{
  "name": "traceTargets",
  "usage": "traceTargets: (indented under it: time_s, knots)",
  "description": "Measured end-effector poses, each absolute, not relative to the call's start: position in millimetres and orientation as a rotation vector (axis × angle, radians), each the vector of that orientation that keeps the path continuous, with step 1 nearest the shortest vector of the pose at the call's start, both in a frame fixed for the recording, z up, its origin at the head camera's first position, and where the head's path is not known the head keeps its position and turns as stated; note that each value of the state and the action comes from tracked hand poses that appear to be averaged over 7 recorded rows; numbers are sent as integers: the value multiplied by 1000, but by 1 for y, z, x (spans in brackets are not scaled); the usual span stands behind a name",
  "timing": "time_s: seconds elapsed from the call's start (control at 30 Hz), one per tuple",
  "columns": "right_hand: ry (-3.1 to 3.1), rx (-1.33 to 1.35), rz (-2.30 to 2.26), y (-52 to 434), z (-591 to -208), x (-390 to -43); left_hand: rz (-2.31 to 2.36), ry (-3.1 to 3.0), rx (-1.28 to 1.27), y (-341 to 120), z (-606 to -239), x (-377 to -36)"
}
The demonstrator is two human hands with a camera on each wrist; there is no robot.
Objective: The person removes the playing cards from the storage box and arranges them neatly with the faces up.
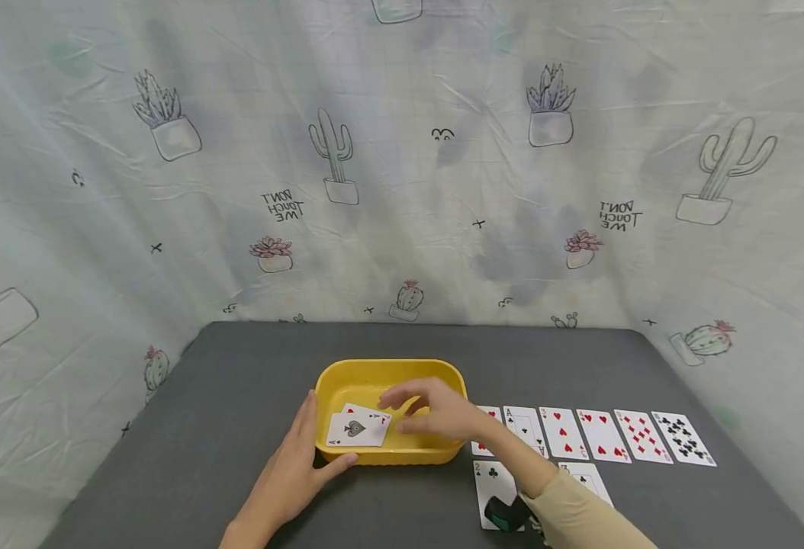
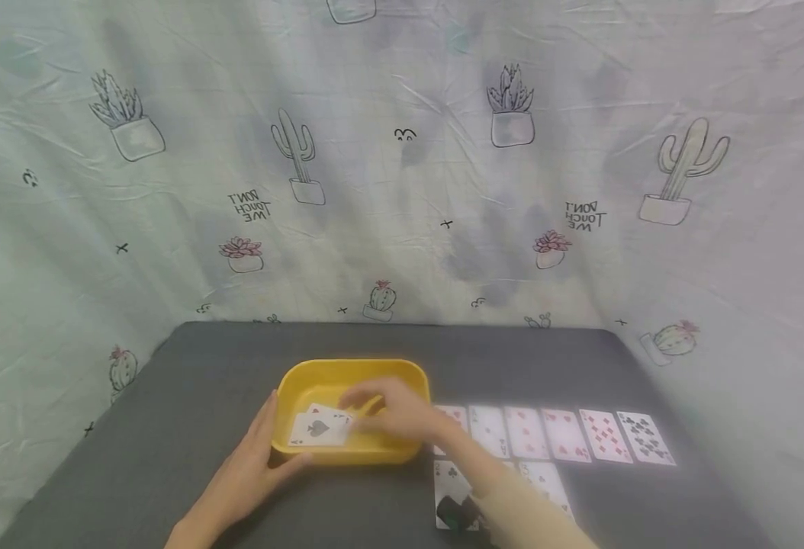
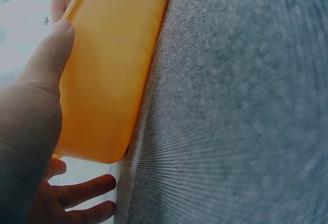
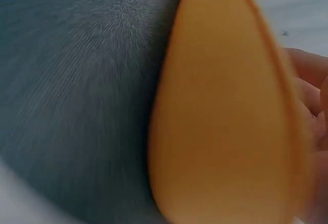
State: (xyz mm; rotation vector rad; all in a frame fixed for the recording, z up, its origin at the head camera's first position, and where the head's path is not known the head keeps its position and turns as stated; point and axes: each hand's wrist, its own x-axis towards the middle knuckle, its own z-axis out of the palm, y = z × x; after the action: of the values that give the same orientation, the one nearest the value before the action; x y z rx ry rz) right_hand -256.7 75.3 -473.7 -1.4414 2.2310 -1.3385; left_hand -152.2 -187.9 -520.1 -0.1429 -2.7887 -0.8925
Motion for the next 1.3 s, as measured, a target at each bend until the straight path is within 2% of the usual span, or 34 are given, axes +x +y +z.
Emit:
traceTargets:
  time_s: [0.2, 0.7, 0.9, 1.13, 1.3]
  knots:
    - [2185, -1430, -1108, 48, -489, -268, -919, -2779, -175, -185, -522, -151]
    - [2544, -1318, -916, 45, -490, -267, -921, -2770, -160, -183, -523, -153]
    - [2589, -1312, -931, 42, -488, -266, -906, -2777, -143, -184, -522, -154]
    - [2524, -1201, -1167, 41, -487, -268, -891, -2779, -141, -186, -521, -153]
    - [2505, -1135, -1174, 41, -490, -273, -899, -2772, -147, -187, -522, -153]
